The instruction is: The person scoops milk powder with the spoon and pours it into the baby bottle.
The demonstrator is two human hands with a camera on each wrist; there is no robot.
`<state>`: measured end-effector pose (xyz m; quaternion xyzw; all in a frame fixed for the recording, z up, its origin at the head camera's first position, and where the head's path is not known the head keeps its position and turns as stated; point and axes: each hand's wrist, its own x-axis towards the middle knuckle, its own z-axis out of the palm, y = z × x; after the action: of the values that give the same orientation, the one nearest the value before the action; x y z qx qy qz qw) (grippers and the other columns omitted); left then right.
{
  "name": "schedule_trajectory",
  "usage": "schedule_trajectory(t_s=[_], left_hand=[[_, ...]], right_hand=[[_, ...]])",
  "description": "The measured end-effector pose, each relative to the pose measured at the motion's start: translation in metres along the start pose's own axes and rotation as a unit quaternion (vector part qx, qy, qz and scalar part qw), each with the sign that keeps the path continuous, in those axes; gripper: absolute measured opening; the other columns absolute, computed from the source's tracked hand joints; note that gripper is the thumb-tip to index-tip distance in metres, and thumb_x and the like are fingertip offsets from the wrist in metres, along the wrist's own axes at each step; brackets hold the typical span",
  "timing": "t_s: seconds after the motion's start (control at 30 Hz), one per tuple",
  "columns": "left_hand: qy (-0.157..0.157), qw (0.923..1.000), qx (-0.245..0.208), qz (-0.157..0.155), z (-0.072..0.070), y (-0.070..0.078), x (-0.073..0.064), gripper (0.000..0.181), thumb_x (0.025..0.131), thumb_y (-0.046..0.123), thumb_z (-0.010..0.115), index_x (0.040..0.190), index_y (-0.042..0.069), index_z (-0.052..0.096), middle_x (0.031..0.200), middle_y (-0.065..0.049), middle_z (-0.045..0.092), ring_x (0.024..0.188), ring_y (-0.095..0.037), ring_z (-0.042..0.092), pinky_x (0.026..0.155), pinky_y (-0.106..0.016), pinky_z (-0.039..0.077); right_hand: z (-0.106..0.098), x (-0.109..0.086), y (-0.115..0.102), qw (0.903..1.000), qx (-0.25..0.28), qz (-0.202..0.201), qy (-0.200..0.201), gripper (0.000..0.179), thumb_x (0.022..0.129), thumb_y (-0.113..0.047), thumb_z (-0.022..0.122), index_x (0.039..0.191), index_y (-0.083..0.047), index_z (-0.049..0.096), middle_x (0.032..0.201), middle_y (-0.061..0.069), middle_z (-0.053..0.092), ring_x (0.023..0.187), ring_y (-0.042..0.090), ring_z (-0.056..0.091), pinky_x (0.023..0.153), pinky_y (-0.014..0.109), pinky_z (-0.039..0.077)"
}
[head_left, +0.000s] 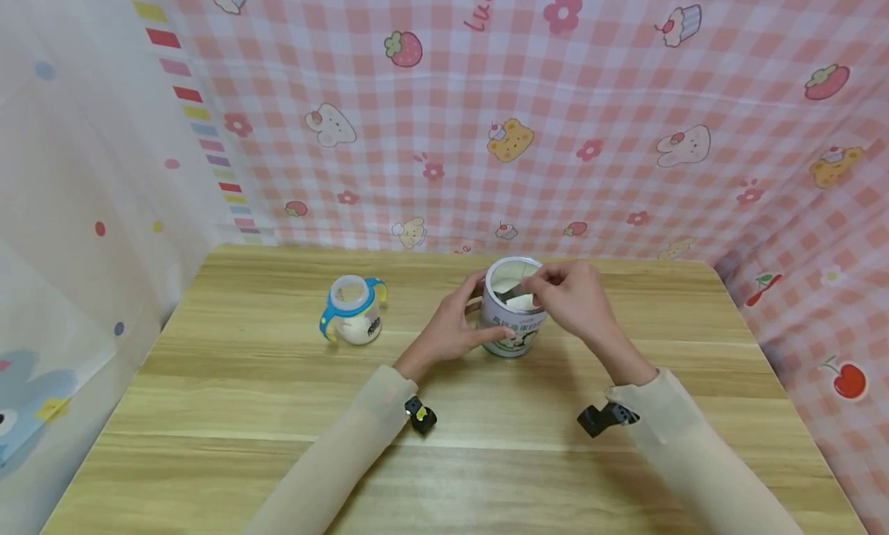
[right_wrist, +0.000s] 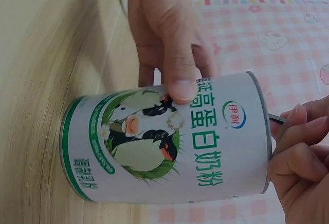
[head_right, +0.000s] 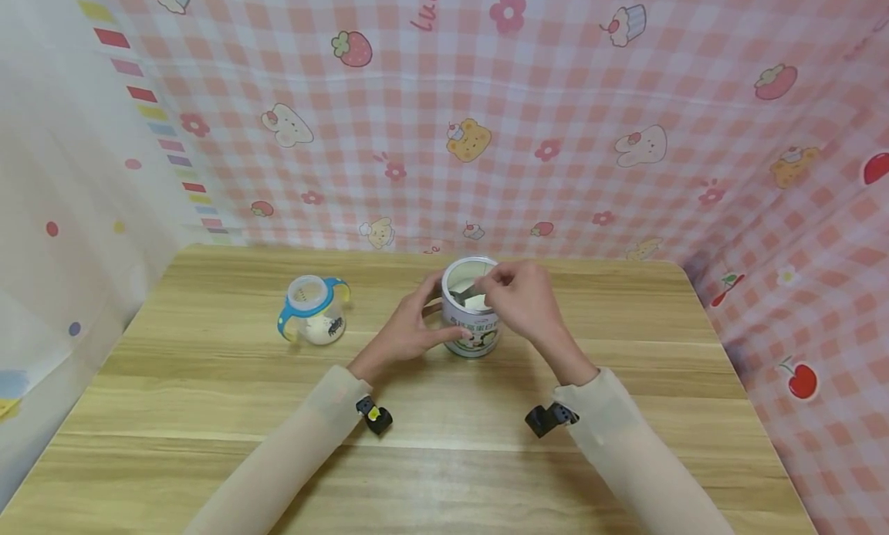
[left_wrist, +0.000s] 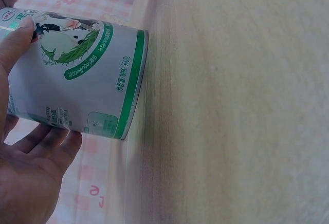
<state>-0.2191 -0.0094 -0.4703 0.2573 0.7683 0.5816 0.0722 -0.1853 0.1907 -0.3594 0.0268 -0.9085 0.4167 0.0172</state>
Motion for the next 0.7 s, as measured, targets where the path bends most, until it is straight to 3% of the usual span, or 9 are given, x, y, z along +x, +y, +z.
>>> schedule_trajectory(t_s=[0.2, 0.43, 0.7], left_hand=[[0.002, 1.0000, 0.001, -0.004, 0.000, -0.001, 0.000, 0.096, 0.081, 0.033, 0.089, 0.158, 0.024, 0.033, 0.146, -0.001, 0.054, 0.138, -0.016, 0.050, 0.119, -0.038, 0.045], [0.004, 1.0000, 0.003, -0.009, 0.000, -0.002, 0.000, 0.097, 0.080, 0.035, 0.090, 0.158, 0.025, 0.033, 0.147, 0.002, 0.054, 0.139, -0.014, 0.050, 0.119, -0.036, 0.045], [0.003, 1.0000, 0.004, -0.006, 0.000, -0.003, 0.001, 0.096, 0.080, 0.034, 0.090, 0.158, 0.027, 0.034, 0.146, 0.002, 0.054, 0.139, -0.015, 0.050, 0.119, -0.036, 0.044]], right_hand=[[-0.007, 0.001, -0.001, 0.9981, 0.037, 0.043, -0.025, 0.029, 0.100, -0.025, 0.064, 0.090, -0.001, 0.076, 0.062, -0.001, 0.060, 0.050, 0.010, 0.045, 0.043, 0.023, 0.039], [-0.014, 0.001, 0.005, 0.9892, 0.102, 0.095, -0.044, 0.026, 0.101, -0.024, 0.063, 0.101, 0.000, 0.074, 0.067, -0.001, 0.059, 0.051, 0.007, 0.044, 0.042, 0.020, 0.035], [-0.019, -0.001, 0.013, 0.9781, 0.161, 0.122, -0.049, 0.028, 0.101, -0.023, 0.063, 0.108, 0.003, 0.070, 0.067, -0.003, 0.059, 0.051, 0.006, 0.043, 0.041, 0.019, 0.033]])
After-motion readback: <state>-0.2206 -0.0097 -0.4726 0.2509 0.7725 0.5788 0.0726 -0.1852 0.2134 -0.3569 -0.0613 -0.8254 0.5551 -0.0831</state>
